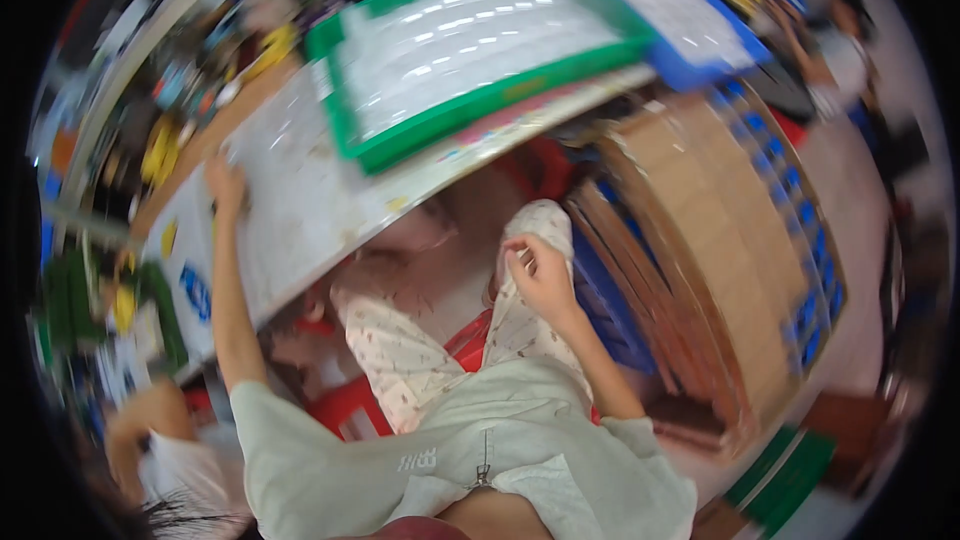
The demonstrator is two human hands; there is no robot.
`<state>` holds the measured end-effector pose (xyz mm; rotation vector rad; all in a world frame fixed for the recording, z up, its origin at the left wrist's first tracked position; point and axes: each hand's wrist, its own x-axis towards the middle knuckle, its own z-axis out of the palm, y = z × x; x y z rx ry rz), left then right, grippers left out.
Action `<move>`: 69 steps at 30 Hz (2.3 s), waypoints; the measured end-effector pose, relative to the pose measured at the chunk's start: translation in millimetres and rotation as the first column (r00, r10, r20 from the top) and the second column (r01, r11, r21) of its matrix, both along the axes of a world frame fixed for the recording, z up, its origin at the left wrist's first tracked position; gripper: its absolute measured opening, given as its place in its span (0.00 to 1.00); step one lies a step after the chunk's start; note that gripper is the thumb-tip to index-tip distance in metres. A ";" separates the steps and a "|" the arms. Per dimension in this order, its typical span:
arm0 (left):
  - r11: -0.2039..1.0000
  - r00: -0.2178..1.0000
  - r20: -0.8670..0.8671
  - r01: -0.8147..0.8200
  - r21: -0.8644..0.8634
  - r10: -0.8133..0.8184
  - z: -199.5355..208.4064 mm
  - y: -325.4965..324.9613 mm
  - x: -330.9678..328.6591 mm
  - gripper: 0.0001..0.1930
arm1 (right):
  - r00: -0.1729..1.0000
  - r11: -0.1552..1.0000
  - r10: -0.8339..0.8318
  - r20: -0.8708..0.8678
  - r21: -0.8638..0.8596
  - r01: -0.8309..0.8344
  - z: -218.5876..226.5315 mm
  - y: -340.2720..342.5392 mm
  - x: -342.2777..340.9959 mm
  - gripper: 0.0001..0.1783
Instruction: The person assembles small plastic toy cars by hand, inserting plastic components into blue toy car shells.
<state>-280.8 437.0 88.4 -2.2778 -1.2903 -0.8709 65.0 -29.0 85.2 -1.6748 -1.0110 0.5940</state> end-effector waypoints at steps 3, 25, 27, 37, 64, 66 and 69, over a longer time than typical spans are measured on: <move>0.993 1.000 -0.006 -0.003 -0.115 0.002 6.1 6.9 5.2 0.11 | 0.912 0.909 -0.406 0.061 0.128 0.397 9.7 -48.4 66.9 0.04; 0.880 0.919 0.165 0.391 -0.270 -0.357 6.8 -224.5 92.7 0.13 | 0.186 -0.035 -0.356 0.916 -0.212 0.977 -53.3 -482.6 340.8 0.29; 0.906 0.932 0.160 0.355 -0.230 -0.325 10.3 -231.7 91.3 0.16 | 0.152 -0.128 -0.453 0.878 -0.233 0.964 -49.3 -461.5 341.6 0.36; 0.879 0.917 0.115 0.398 -0.261 -0.382 -9.5 -278.9 87.5 0.19 | -0.414 -0.257 -0.684 0.601 0.333 0.907 -10.9 -437.0 357.5 0.48; 0.395 -0.033 0.818 0.887 -0.241 0.574 -3.5 -424.9 113.2 0.10 | 0.028 0.765 0.506 -0.862 0.434 -0.476 -17.0 15.5 -43.1 0.51; 0.313 -0.055 0.791 0.933 -0.177 0.609 -8.7 -419.6 107.5 0.09 | 0.067 0.770 0.547 -0.834 0.470 -0.431 -18.1 15.5 -41.5 0.50; 0.391 -0.050 0.806 0.891 -0.232 0.590 -18.0 -412.1 102.9 0.09 | 0.078 0.773 0.547 -0.834 0.466 -0.431 -17.5 15.4 -39.0 0.51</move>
